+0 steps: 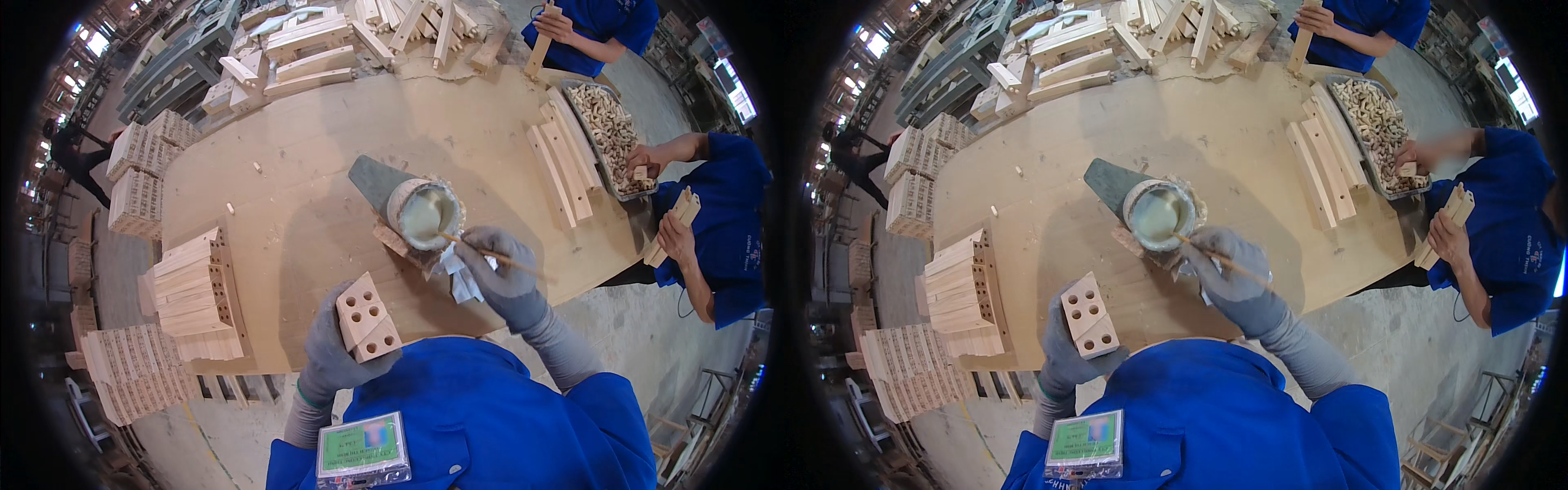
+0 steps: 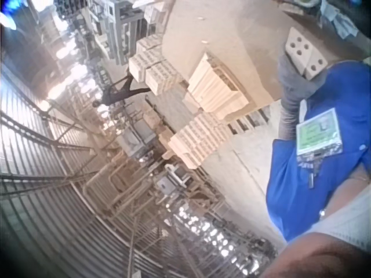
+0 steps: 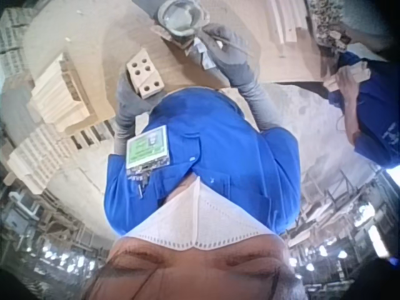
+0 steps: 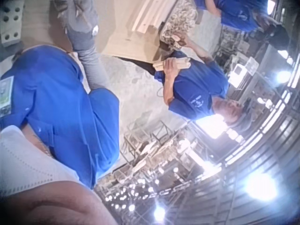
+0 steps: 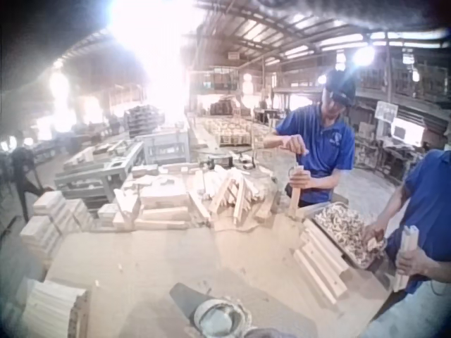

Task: The person applies glue into the holes of small wooden blocks using a thin stick, then places the blocks onto a stack. The person repeats this process for multiple blocks throughout the clip.

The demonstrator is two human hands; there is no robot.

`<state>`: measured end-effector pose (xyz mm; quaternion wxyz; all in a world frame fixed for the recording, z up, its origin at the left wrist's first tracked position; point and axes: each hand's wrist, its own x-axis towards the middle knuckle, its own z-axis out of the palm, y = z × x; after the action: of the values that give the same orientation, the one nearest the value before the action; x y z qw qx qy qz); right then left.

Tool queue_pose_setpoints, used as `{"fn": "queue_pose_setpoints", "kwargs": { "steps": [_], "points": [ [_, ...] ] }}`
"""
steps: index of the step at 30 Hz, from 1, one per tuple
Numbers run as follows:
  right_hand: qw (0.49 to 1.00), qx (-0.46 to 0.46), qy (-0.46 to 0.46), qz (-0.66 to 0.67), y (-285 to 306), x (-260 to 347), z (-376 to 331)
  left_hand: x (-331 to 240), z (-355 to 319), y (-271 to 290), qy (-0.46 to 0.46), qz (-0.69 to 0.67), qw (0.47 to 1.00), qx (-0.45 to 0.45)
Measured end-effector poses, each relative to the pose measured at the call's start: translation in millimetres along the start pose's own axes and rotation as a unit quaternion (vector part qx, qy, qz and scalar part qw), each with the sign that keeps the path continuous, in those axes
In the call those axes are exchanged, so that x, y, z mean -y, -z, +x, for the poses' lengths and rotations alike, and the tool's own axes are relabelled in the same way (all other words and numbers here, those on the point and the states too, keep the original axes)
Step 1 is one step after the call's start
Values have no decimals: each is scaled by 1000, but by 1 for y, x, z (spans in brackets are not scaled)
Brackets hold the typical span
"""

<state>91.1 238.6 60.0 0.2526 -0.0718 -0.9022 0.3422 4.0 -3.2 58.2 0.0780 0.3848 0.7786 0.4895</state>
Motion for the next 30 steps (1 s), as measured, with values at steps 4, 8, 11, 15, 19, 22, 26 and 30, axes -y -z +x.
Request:
{"fn": "queue_pose_setpoints", "kwargs": {
  "steps": [4,8,11,15,19,22,26,30],
  "points": [
    [994,13,107,10,-4,6,-18,1,3,2,15,25,1000,7],
    [989,-21,46,138,4,6,-26,-1,4,1,17,29,999,13],
    [986,-54,-18,158,-7,0,-23,-2,3,-1,20,15,999,25],
    [968,-58,-61,234,-15,1,-35,0,3,-1,33,13,999,38],
    [973,-53,-71,213,-9,1,-25,-1,6,-2,32,20,998,53],
    [971,-36,-59,227,-19,-4,-21,-3,7,-3,36,36,997,65],
    [968,-33,-48,243,-16,3,-24,-8,8,-6,39,36,996,79],
    [928,-65,-77,359,-2,10,-22,-13,10,-7,85,-9,990,110]
  ]
}}
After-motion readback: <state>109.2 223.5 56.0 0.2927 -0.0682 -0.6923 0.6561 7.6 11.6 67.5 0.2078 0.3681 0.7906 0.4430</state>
